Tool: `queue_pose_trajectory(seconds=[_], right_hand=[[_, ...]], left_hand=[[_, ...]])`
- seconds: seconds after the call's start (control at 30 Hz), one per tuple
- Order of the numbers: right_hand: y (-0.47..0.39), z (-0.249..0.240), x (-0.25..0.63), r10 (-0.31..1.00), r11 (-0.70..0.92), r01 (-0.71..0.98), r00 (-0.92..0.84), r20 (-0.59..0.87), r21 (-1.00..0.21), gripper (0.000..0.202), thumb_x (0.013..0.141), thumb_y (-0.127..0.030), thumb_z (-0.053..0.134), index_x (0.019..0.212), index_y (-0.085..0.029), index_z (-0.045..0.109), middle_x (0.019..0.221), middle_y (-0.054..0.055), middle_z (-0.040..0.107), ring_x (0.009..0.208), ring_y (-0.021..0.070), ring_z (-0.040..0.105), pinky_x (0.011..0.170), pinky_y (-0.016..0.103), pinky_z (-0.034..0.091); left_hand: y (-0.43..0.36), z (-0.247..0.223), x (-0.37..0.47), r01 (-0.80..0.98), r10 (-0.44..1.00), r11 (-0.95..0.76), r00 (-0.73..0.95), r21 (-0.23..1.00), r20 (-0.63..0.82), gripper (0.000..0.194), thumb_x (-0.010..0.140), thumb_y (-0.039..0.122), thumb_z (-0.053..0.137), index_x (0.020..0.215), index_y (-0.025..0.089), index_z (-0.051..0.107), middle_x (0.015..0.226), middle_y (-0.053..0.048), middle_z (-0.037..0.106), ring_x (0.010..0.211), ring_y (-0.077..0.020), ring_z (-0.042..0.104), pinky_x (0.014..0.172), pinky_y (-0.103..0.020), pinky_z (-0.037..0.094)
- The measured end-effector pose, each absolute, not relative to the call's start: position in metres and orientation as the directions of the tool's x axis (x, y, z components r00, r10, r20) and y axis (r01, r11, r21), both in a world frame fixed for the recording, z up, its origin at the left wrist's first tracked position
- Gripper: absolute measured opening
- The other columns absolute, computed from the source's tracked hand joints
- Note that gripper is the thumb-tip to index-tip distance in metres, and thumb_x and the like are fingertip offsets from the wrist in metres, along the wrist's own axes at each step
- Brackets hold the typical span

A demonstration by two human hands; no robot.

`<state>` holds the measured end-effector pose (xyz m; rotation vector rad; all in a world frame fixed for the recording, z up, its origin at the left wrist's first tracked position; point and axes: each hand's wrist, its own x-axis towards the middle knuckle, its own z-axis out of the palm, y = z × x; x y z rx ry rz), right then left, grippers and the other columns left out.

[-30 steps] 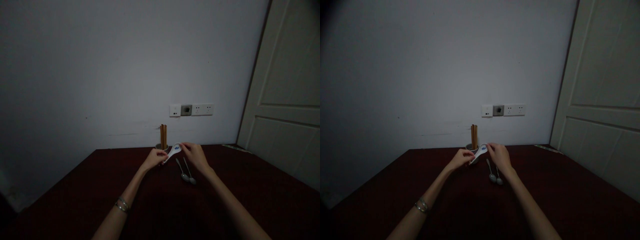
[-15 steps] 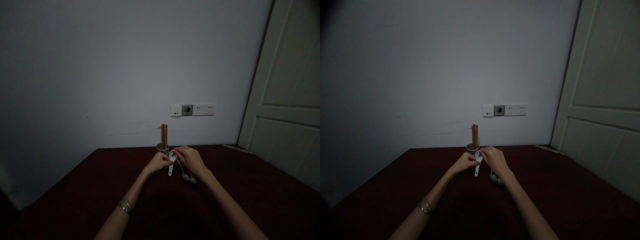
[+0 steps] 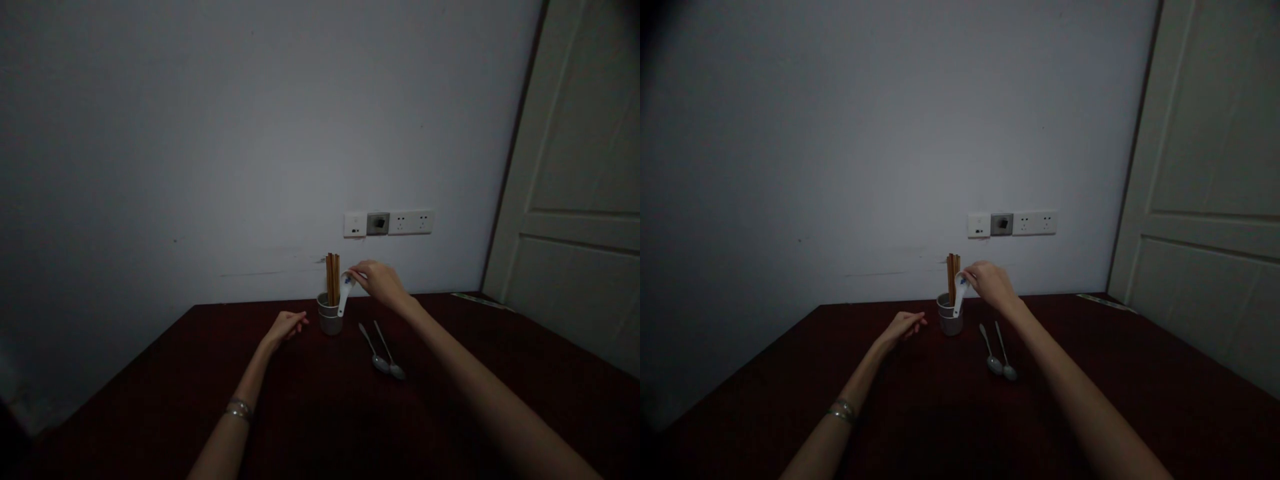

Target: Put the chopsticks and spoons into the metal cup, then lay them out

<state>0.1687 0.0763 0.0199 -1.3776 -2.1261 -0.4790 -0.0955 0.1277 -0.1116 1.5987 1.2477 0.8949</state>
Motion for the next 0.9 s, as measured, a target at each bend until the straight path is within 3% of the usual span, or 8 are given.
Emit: queue_pose_trajectory(seconds=[0.2, 0.4, 0.7, 0.9], right_hand=[[0.106, 0.048, 0.141, 0.718, 0.375, 0.916, -0.383, 0.581, 0.141, 0.046, 0.089, -0.045, 0.027, 0.098, -0.022, 0.065, 0.092, 0.008, 0.063, 0.082, 0.0186, 0.058, 0.061, 0.024, 0.035], [0.124, 0.035, 0.120, 0.739, 0.390, 0.891, -0.453, 0.499, 0.231, 0.041, 0.090, -0.038, 0.029, 0.097, -0.020, 0.065, 0.099, 0.010, 0.063, 0.085, 0.0197, 0.059, 0.067, 0.025, 0.038], [0.137, 0.010, 0.108, 0.808, 0.394, 0.891, -0.453, 0.377, 0.227, 0.037, 0.087, -0.037, 0.036, 0.088, -0.016, 0.067, 0.089, 0.015, 0.067, 0.086, 0.0240, 0.061, 0.069, 0.029, 0.043], [0.140, -0.001, 0.105, 0.816, 0.385, 0.896, -0.443, 0.371, 0.222, 0.036, 0.085, -0.037, 0.040, 0.088, -0.014, 0.068, 0.087, 0.017, 0.067, 0.082, 0.0261, 0.063, 0.066, 0.032, 0.045]], left_hand=[[0.134, -0.137, -0.099, 0.347, 0.963, 0.004, 0.251, 0.938, -0.098, 0.057, 0.066, 0.062, 0.050, 0.076, 0.008, 0.064, 0.043, 0.005, 0.043, 0.032, -0.0035, 0.027, 0.036, -0.020, 0.013], [0.138, -0.147, -0.099, 0.312, 0.969, 0.043, 0.217, 0.949, -0.115, 0.056, 0.066, 0.061, 0.050, 0.080, 0.008, 0.064, 0.042, 0.007, 0.038, 0.033, -0.0034, 0.024, 0.036, -0.020, 0.012], [0.139, -0.150, -0.097, 0.374, 0.973, 0.001, 0.213, 0.927, -0.086, 0.051, 0.066, 0.057, 0.052, 0.076, 0.009, 0.066, 0.041, 0.006, 0.040, 0.032, -0.0037, 0.026, 0.037, -0.020, 0.013], [0.140, -0.151, -0.097, 0.401, 0.971, -0.014, 0.223, 0.916, -0.083, 0.045, 0.069, 0.051, 0.051, 0.076, 0.009, 0.066, 0.040, 0.006, 0.041, 0.031, -0.0041, 0.026, 0.036, -0.020, 0.014]])
